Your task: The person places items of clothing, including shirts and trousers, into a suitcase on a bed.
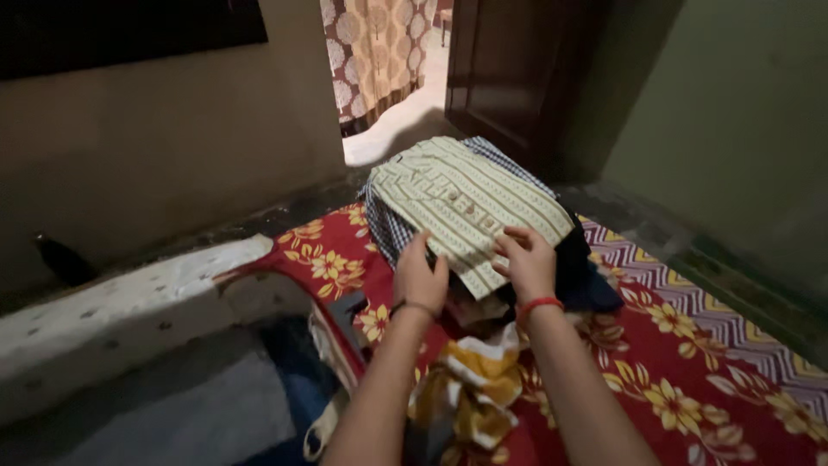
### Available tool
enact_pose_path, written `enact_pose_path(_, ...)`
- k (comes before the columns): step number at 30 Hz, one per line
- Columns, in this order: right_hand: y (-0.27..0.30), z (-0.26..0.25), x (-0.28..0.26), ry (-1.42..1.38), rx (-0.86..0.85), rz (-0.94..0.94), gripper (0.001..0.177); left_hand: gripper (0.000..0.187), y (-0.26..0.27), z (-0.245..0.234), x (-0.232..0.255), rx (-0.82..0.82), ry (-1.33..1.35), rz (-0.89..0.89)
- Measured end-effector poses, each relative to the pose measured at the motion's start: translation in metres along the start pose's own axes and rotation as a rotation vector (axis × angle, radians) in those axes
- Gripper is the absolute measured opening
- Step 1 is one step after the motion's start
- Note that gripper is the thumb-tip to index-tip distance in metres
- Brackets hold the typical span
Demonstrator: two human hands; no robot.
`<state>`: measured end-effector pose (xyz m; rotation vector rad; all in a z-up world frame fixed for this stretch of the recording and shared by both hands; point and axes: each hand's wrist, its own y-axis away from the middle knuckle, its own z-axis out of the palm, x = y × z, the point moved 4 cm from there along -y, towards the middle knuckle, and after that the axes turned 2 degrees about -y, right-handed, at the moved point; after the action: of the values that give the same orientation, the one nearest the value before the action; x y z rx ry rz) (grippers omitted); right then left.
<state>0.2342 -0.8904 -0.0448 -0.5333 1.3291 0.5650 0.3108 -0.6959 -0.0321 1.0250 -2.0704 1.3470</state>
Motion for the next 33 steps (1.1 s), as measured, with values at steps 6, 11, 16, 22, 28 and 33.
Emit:
enact_pose_path(6, -0.019, -0.040, 0.047, 0.648, 0.538, -0.355, 0.053, 0.054, 0.012, -0.008, 0.021, -0.097, -0.162, 0.238)
enact_pose_path(11, -0.009, -0.040, 0.071, 0.448, 0.517, -0.118, 0.064, 0.058, 0.008, -0.019, 0.019, -0.101, -0.288, 0.170)
enact_pose_path(16, 0.014, -0.022, 0.090, -0.135, 0.372, -0.048, 0.054, 0.056, 0.009, -0.015, 0.018, -0.140, -0.371, 0.206)
enact_pose_path(22, 0.024, -0.003, 0.082, -0.013, 0.335, 0.057, 0.035, 0.052, 0.012, -0.013, 0.019, -0.111, -0.406, 0.316)
enact_pose_path(28, 0.017, -0.003, 0.045, -0.164, 0.161, -0.355, 0.012, 0.050, 0.012, -0.012, 0.024, -0.185, -0.458, 0.281)
enact_pose_path(33, 0.019, -0.027, 0.056, -0.653, 0.196, -0.097, 0.009, 0.104, 0.014, -0.022, 0.057, -0.124, -0.400, 0.579)
